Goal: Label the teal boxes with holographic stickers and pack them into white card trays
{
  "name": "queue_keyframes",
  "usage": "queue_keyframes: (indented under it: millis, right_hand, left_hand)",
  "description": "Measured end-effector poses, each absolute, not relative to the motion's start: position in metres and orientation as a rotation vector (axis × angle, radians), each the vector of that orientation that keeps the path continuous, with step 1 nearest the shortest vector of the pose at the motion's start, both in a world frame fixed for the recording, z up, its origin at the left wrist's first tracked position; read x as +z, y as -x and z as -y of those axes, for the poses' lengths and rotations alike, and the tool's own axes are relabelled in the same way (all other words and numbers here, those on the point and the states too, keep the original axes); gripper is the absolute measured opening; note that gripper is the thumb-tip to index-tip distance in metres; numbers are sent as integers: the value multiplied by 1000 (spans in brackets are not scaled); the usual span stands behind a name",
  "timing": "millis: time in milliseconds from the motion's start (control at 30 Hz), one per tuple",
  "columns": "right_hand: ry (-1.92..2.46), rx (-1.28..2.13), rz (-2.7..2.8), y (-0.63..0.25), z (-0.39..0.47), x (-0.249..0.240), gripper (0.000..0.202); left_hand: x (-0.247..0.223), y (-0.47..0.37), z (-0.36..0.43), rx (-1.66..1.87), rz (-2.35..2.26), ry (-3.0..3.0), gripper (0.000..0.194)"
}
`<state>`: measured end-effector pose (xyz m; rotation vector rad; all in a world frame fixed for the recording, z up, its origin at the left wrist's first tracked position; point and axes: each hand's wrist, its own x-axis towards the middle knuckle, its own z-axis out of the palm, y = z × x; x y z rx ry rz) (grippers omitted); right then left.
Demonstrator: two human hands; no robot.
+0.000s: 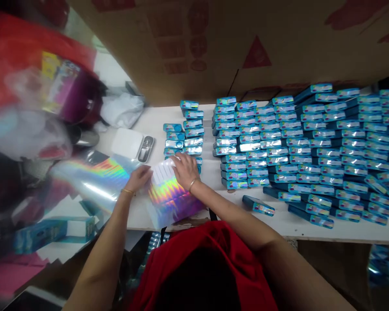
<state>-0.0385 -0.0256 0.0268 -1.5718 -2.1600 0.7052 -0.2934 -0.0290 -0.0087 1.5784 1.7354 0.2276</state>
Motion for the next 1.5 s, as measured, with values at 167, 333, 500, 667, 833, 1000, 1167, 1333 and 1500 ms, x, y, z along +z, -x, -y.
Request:
queue_keyframes:
  millis: [167,333,500,667,833,1000,1167,1333,1500]
  right_hand:
    - [1420,839,2455,87,8,30,29]
    - [1492,1041,2414,97,6,28,27]
    - [1620,1083,2358,91,4,24,25]
    - [1699,1082,2353,84,-2,29,26]
    - [1736,896,2372,40,-18,58,25]
    - [1893,572,2312,-90,-55,99,24]
    - [2122,97,2235,-197,-59,120,32]
    - [1827,517,1869,-143,1,84,47]
    - [1689,1325,1406,-53,62,32,39]
  left_hand:
    - [14,281,34,423,-1513,-1690,30]
    - [22,272,46,352,-1657,-2047,25]
    - [10,259,60,426,-1726,-2253,24]
    - [17,242,80,674,-1645,-2219,16]
    - [63,212,95,1190,-1624,-1595,7]
    - [87,172,78,1329,-1539,-828,20]
    - [68,132,66,1175,-1469,-581,25]
    - [55,114,67,1116,-1444,-566,25]
    - [33,110,66,1023,-1563,-651,24]
